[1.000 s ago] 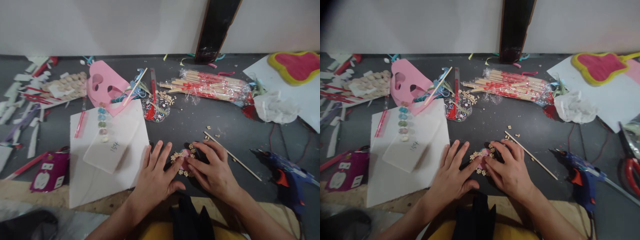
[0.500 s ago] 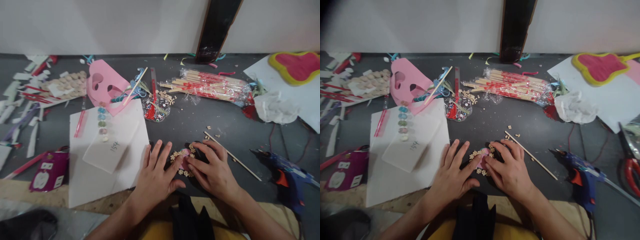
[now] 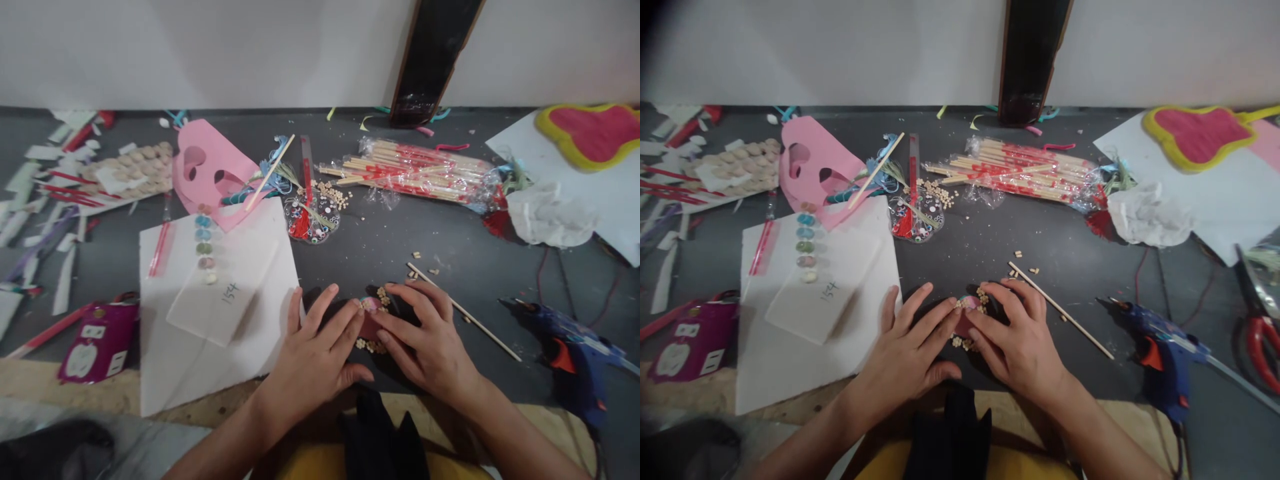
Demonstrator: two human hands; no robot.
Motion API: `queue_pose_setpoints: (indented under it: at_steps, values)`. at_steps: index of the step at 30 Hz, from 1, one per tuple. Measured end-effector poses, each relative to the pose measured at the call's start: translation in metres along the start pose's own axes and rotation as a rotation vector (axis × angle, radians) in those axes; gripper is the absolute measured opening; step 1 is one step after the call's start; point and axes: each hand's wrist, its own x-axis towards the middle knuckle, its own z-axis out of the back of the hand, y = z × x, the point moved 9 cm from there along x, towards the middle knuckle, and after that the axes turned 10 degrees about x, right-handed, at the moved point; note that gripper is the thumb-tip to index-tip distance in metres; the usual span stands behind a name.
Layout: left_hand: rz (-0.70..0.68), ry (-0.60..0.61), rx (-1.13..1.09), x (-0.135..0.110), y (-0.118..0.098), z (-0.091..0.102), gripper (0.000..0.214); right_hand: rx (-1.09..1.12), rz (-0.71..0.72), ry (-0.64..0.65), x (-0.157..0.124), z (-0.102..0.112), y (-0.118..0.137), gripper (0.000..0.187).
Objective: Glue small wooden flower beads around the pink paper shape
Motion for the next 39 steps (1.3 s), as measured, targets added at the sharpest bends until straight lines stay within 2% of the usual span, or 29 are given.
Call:
queue_pose_setpoints:
  at_steps: [3, 13, 20, 23, 28, 35, 39]
  values:
    - [0.031, 0.014, -0.022, -0.001, 0.003, -0.001, 0.066, -0.04, 0.0, 0.016, 0.001, 0.0, 0.001, 0.032]
    - [0.068, -0.012, -0.056, -0.001, 0.006, -0.001, 0.067, -0.124, -0.051, 0.053, 0.006, -0.007, -0.002, 0.026]
    - [0.068, -0.007, -0.046, -0.003, 0.007, -0.002, 0.065, -0.092, -0.053, 0.024, 0.005, -0.004, -0.004, 0.027]
    - [0.063, 0.002, -0.039, -0.002, 0.007, -0.002, 0.065, -0.044, -0.057, -0.035, 0.005, 0.005, -0.007, 0.028]
    - [0.057, 0.006, -0.031, -0.002, 0.006, -0.002, 0.066, -0.121, -0.16, -0.132, 0.014, 0.017, -0.018, 0.015]
    - [0.065, -0.016, -0.039, -0.002, 0.007, -0.002, 0.063, -0.217, -0.241, -0.059, 0.028, 0.009, -0.023, 0.015]
    - [0.075, -0.022, -0.048, -0.002, 0.007, -0.003, 0.063, -0.212, -0.246, -0.081, 0.031, 0.009, -0.022, 0.01]
